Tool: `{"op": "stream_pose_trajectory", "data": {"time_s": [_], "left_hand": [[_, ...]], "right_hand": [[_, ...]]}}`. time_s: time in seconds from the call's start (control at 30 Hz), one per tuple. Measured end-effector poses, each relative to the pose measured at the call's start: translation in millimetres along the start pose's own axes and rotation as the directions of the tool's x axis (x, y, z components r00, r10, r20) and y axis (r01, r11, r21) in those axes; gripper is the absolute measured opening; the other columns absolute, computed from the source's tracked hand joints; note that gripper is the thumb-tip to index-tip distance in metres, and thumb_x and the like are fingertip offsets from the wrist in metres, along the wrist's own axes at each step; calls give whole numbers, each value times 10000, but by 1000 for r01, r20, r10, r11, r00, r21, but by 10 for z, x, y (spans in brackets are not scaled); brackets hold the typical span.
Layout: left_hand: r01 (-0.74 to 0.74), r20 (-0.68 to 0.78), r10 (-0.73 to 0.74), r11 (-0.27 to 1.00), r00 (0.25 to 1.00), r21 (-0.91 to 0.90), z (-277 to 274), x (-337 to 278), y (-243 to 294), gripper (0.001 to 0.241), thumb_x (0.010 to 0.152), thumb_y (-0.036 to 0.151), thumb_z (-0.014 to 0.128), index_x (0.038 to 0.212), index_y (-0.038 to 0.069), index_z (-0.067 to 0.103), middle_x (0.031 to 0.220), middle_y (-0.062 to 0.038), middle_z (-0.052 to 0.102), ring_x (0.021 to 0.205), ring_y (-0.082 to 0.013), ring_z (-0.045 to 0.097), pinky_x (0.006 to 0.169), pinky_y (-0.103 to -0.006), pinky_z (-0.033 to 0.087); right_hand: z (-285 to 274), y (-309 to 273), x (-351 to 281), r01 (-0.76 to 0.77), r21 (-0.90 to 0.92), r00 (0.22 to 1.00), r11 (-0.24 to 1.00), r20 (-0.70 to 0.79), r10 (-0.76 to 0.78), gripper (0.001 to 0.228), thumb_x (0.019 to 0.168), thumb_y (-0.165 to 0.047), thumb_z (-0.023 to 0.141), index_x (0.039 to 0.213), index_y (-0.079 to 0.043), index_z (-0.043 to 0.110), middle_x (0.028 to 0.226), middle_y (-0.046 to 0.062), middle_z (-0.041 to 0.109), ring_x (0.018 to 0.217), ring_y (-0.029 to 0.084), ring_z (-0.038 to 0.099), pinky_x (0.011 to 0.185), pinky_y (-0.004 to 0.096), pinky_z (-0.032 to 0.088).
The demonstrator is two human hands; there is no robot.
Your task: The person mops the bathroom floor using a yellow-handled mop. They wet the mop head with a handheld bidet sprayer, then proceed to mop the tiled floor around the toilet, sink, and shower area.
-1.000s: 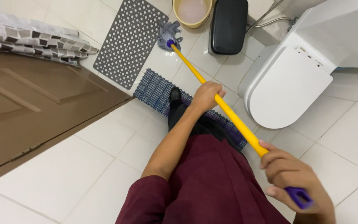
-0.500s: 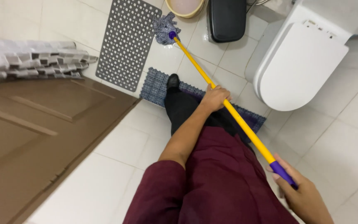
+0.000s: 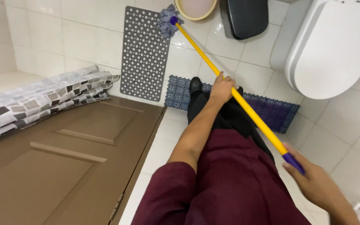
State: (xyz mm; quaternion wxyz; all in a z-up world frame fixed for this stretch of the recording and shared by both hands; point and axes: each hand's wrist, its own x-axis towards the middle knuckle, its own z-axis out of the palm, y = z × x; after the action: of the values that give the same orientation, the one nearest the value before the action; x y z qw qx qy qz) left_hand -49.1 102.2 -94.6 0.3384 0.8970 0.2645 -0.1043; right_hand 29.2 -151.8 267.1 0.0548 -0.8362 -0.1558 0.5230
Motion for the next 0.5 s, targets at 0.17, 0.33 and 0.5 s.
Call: {"op": "stream_pose_trajectory", "data": {"time_s": [0.17, 0.33, 0.5], "left_hand": [[-104, -294, 11, 948, 956, -301, -959, -220, 602, 253, 933, 301, 711, 858, 59, 695, 1019, -114, 720, 1306, -435, 567, 1077, -509, 464], [-135, -511, -55, 935, 858, -327, -1493, -456, 981, 250, 925, 251, 745, 825, 34, 669, 935, -145, 686, 1241, -449, 591, 1063, -574, 459], [-181, -622, -63, 929, 781, -321, -1636, -501, 1164, 256, 926, 233, 746, 826, 18, 649, 901, -135, 675, 1217, -436, 607, 1107, -633, 436]], "right_hand": [[-615, 17, -508, -298, -368, 953, 881, -53, 300, 626, 1051, -299, 624, 1667, -315, 519, 944, 178, 722, 748, 300, 765, 715, 365, 660], [-673, 1803, -457, 69, -212, 991, 975, -96, -91, 632, 924, -250, 659, 1553, -235, 601, 945, 66, 746, 746, 121, 717, 787, 248, 590], [-813, 1747, -428, 465, -137, 851, 875, -204, -484, 607, 880, -282, 620, 1466, -121, 626, 1110, 53, 764, 775, 83, 718, 782, 233, 582]]}}
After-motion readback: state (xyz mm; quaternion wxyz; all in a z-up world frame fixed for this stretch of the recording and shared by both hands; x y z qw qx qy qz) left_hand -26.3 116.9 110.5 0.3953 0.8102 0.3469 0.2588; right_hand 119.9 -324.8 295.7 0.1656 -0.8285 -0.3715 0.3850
